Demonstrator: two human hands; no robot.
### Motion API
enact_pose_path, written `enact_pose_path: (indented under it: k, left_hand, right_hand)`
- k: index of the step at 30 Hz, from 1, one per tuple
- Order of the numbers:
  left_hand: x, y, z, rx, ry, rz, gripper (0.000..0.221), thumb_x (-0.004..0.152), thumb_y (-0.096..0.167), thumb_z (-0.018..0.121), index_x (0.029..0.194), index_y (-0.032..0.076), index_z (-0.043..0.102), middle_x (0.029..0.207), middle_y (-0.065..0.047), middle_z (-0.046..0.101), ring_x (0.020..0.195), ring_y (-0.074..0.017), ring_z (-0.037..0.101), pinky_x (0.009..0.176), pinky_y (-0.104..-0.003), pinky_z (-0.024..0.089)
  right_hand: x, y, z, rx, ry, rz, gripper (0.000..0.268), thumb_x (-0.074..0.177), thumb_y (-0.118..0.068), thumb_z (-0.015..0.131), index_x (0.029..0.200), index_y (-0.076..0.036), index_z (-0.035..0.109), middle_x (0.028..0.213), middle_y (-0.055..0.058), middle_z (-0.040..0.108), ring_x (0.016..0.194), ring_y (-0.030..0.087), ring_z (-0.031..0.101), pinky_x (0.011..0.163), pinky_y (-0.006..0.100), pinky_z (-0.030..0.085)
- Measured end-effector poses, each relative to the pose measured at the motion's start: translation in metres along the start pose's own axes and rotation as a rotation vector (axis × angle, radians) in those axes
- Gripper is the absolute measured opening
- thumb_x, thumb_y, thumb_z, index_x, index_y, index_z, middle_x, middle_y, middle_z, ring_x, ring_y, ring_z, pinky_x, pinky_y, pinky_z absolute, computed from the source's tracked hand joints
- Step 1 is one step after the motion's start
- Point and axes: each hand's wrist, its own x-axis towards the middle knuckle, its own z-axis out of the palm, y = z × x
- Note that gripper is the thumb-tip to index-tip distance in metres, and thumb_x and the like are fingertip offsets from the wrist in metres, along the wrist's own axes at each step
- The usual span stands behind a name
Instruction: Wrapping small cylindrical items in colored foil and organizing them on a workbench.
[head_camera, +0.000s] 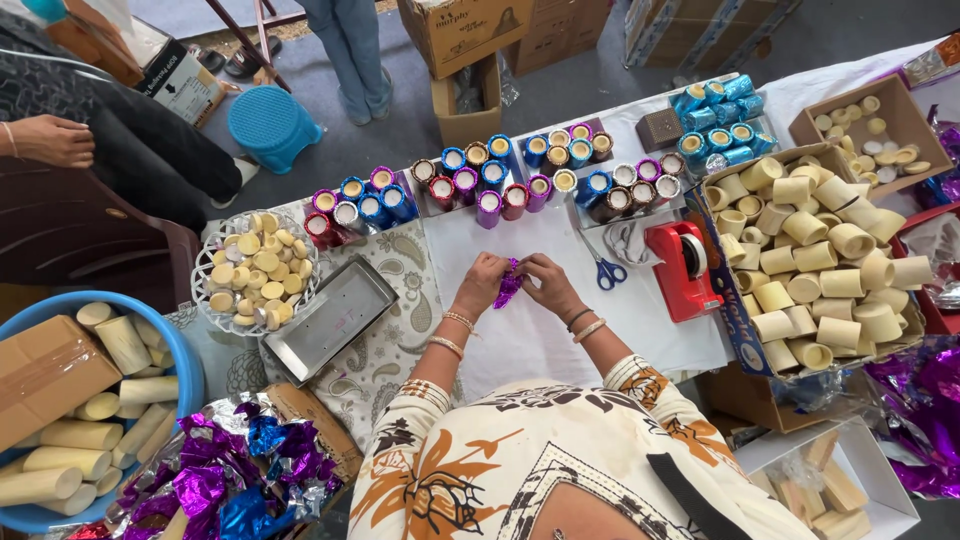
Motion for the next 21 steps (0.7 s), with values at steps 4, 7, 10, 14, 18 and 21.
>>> enact_pose_path:
  k: [4,7,10,14,18,21]
  left_hand:
    - [0.001,0.006,-0.006,-0.013,0.009,0.008,0.019,0.084,-0.005,0.065,0.101,0.004,0.066,0.097,-0.012,0.070,0.100,-0.0331,0.062,0.087,-0.042,0.054]
    - [0.001,0.004,-0.005,-0.007,0.008,0.004,0.019,0.084,-0.006,0.064,0.100,0.004,0.065,0.097,-0.012,0.070,0.101,-0.0332,0.062,0.087,-0.042,0.054]
    - [0.000,0.005,-0.003,-0.014,0.005,-0.024,0.016,0.086,-0.004,0.065,0.099,0.004,0.065,0.096,-0.011,0.070,0.100,-0.0329,0.062,0.086,-0.042,0.055]
    - [0.001,0.010,-0.006,-0.037,0.018,-0.037,0.013,0.090,-0.001,0.065,0.102,0.005,0.063,0.095,-0.011,0.070,0.098,-0.0330,0.063,0.084,-0.042,0.054]
    - [0.002,0.011,-0.006,-0.041,0.021,-0.050,0.014,0.092,-0.001,0.064,0.105,0.005,0.063,0.094,-0.011,0.069,0.097,-0.0328,0.063,0.084,-0.042,0.055]
    - [0.002,0.011,-0.006,-0.053,0.049,-0.036,0.020,0.089,-0.002,0.063,0.107,0.004,0.063,0.097,-0.012,0.069,0.097,-0.0329,0.064,0.084,-0.042,0.055]
  right_hand:
    - [-0.001,0.000,-0.002,0.024,0.022,-0.049,0.025,0.081,-0.001,0.077,0.104,-0.007,0.073,0.103,0.009,0.068,0.094,0.026,0.069,0.077,0.035,0.058]
    - [0.002,0.001,-0.004,0.092,-0.034,0.154,0.027,0.087,-0.008,0.079,0.112,-0.007,0.070,0.100,0.006,0.068,0.086,0.021,0.070,0.075,0.033,0.058]
    - [0.006,-0.001,-0.010,0.078,-0.090,0.195,0.035,0.084,-0.009,0.079,0.118,-0.008,0.069,0.094,0.008,0.066,0.079,0.023,0.066,0.073,0.035,0.056]
    - [0.008,0.016,-0.001,-0.058,-0.142,0.100,0.025,0.086,-0.010,0.079,0.109,-0.008,0.071,0.096,0.008,0.067,0.080,0.026,0.067,0.072,0.036,0.056]
    - [0.011,0.027,0.006,-0.174,-0.086,-0.068,0.019,0.082,-0.006,0.077,0.100,-0.007,0.070,0.097,0.007,0.065,0.090,0.027,0.066,0.078,0.036,0.057]
    - [0.018,0.019,0.005,-0.215,-0.088,-0.154,0.018,0.083,-0.009,0.077,0.097,-0.005,0.067,0.097,0.007,0.064,0.093,0.027,0.064,0.080,0.037,0.057]
